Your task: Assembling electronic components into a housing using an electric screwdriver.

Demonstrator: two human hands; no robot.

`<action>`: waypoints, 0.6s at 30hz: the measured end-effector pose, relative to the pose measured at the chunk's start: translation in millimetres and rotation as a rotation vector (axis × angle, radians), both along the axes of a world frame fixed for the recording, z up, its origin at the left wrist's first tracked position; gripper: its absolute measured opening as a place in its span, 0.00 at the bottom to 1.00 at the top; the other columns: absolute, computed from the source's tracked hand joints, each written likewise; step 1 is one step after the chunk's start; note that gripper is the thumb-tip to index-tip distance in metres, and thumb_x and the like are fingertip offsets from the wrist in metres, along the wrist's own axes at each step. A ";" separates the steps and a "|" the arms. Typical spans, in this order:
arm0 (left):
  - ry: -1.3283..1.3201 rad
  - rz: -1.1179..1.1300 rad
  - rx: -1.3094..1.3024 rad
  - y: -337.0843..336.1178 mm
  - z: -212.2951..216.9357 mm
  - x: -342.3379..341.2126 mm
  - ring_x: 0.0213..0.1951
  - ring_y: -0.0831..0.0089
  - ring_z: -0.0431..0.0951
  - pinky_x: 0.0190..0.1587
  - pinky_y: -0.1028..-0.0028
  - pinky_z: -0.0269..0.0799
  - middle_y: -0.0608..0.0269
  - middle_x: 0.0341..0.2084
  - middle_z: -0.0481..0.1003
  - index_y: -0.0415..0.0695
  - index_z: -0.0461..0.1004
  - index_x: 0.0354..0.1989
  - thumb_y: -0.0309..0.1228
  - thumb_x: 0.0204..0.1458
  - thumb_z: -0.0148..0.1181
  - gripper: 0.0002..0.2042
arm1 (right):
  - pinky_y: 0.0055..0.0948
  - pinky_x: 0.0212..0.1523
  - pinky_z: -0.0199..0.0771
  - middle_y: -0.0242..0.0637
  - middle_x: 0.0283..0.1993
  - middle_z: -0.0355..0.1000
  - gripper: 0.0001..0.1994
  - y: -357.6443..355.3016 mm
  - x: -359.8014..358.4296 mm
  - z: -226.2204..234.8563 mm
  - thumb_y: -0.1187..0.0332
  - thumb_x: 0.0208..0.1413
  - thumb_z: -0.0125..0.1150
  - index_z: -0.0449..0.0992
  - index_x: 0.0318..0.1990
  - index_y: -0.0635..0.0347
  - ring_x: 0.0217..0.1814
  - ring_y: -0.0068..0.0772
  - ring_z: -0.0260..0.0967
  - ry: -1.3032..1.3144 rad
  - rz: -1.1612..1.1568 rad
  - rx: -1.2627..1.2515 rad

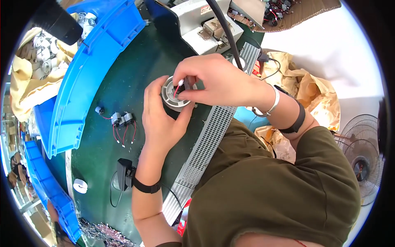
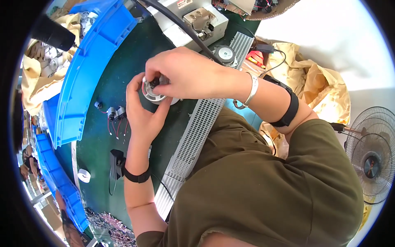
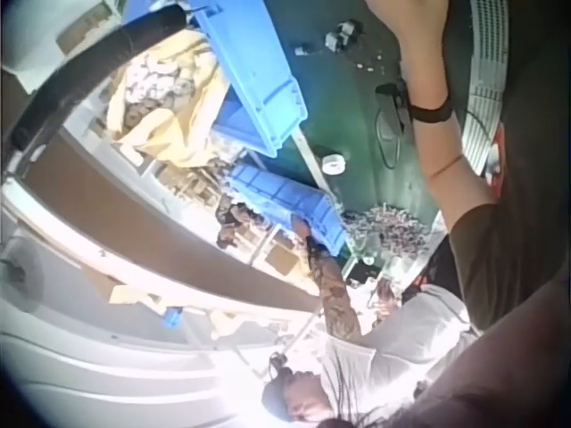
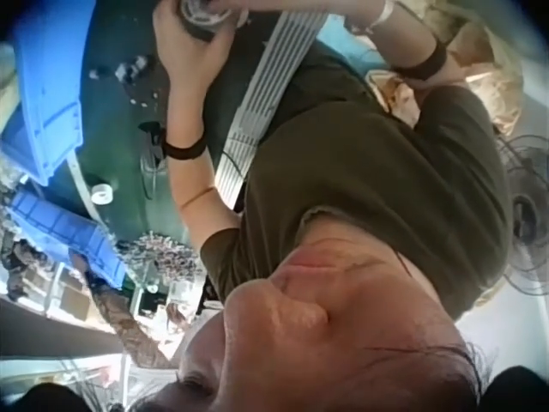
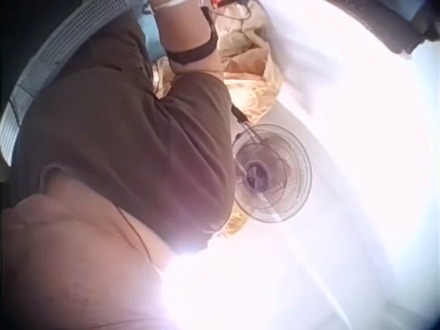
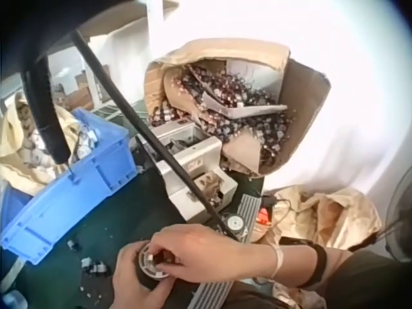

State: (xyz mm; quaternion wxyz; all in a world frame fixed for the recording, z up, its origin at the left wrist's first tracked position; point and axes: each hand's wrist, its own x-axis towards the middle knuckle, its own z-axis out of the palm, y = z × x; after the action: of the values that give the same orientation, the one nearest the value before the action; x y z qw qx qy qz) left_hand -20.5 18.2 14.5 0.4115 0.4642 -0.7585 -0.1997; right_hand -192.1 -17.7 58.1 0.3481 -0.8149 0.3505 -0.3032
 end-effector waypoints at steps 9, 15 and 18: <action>0.112 0.020 -0.039 4.2 -8.3 13.7 0.47 0.54 0.71 0.48 0.65 0.67 0.49 0.47 0.69 0.39 0.63 0.50 0.32 0.35 0.71 0.32 | 0.33 0.43 0.67 0.42 0.43 0.65 0.13 -10.8 -5.3 9.7 0.75 0.46 0.60 0.71 0.42 0.64 0.46 0.40 0.65 0.187 0.146 -0.252; -0.022 0.010 -0.234 5.0 -12.9 17.0 0.48 0.52 0.69 0.48 0.62 0.67 0.47 0.49 0.67 0.40 0.66 0.46 0.33 0.33 0.72 0.30 | 0.28 0.49 0.65 0.48 0.47 0.68 0.36 -19.2 57.3 82.4 0.63 0.47 0.66 0.54 0.59 0.70 0.49 0.34 0.66 -0.489 -0.207 -0.104; -0.051 0.031 -0.260 10.6 -10.5 24.2 0.48 0.51 0.69 0.46 0.61 0.68 0.47 0.50 0.66 0.40 0.66 0.45 0.33 0.33 0.72 0.29 | 0.32 0.55 0.61 0.53 0.53 0.62 0.39 -45.4 97.4 115.8 0.60 0.45 0.67 0.54 0.58 0.76 0.57 0.39 0.60 -0.788 -0.042 -0.134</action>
State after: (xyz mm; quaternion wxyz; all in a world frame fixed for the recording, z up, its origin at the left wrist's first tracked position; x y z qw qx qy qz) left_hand 3.8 28.8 4.0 0.4517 0.4236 -0.7810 -0.0811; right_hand -94.7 -63.1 173.9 0.3956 -0.6499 0.1862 -0.6217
